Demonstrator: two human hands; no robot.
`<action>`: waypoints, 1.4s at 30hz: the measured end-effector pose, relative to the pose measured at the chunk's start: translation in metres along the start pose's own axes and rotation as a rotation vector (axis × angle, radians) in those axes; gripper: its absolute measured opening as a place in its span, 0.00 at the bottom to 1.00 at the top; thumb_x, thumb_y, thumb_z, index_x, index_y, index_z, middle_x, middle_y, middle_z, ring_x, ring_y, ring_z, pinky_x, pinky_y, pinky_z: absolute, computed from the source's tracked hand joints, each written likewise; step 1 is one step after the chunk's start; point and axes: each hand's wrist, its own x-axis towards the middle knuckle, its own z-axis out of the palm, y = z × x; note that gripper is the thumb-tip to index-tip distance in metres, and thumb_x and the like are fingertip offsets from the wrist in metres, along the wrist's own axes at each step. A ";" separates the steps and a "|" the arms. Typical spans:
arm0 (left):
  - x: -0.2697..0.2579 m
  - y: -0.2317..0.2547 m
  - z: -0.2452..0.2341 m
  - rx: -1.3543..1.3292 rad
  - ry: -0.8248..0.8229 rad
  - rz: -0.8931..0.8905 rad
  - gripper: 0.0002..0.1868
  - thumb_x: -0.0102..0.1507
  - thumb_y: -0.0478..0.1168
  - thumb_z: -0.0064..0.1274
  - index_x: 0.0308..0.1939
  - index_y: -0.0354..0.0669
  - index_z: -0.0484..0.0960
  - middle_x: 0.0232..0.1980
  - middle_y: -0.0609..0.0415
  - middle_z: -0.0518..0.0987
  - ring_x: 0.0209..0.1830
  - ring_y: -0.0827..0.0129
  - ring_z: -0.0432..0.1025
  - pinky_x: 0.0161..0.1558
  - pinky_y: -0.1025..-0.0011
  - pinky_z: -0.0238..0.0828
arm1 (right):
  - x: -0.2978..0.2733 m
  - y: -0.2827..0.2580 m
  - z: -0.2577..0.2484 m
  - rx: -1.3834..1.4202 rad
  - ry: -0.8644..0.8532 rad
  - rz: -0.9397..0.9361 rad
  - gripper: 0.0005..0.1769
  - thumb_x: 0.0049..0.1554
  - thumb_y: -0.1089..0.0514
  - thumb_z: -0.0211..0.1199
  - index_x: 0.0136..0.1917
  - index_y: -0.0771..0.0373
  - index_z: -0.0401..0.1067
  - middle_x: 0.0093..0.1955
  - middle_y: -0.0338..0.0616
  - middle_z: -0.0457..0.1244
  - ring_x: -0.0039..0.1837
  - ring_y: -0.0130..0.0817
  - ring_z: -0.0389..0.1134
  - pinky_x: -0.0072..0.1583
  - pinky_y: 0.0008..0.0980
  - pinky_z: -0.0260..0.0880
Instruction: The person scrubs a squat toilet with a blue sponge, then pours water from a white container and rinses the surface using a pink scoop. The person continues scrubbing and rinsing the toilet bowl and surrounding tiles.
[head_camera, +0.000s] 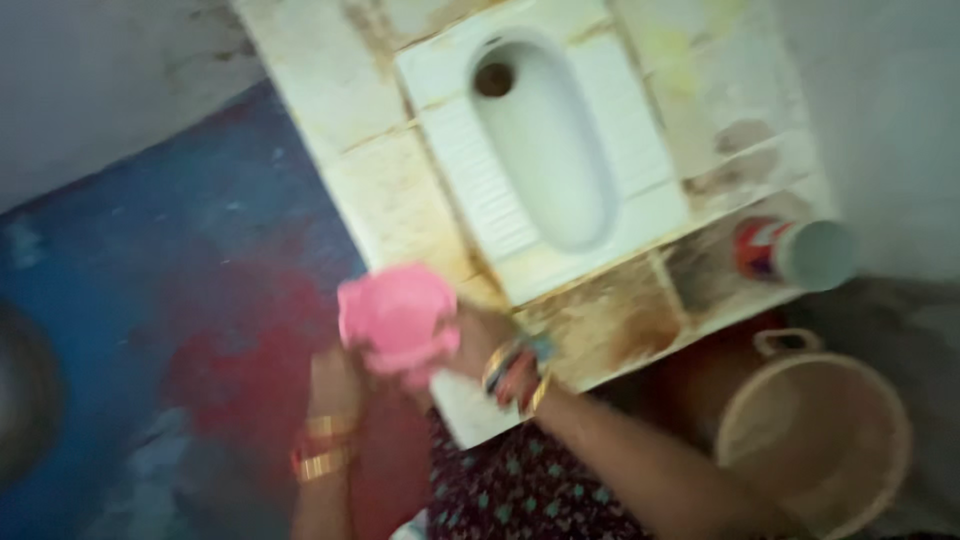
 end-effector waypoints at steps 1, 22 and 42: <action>0.024 -0.006 -0.024 0.072 0.064 0.034 0.25 0.52 0.53 0.67 0.46 0.42 0.86 0.33 0.46 0.85 0.31 0.59 0.81 0.33 0.60 0.81 | 0.024 -0.020 -0.013 0.107 0.160 -0.111 0.33 0.39 0.29 0.75 0.45 0.55 0.80 0.49 0.48 0.70 0.46 0.40 0.72 0.45 0.36 0.72; 0.106 0.096 -0.118 0.297 0.021 0.447 0.27 0.49 0.55 0.74 0.43 0.41 0.88 0.50 0.43 0.83 0.34 0.58 0.81 0.30 0.62 0.83 | 0.039 -0.030 0.006 0.516 0.878 -0.017 0.19 0.44 0.48 0.81 0.40 0.56 0.74 0.52 0.45 0.71 0.53 0.36 0.74 0.50 0.37 0.80; 0.081 0.138 -0.038 0.644 -0.463 0.176 0.33 0.47 0.60 0.73 0.50 0.46 0.85 0.52 0.42 0.81 0.39 0.60 0.79 0.37 0.68 0.81 | -0.010 0.046 0.040 0.523 0.505 0.177 0.18 0.45 0.45 0.81 0.43 0.55 0.78 0.66 0.51 0.66 0.68 0.44 0.66 0.59 0.42 0.72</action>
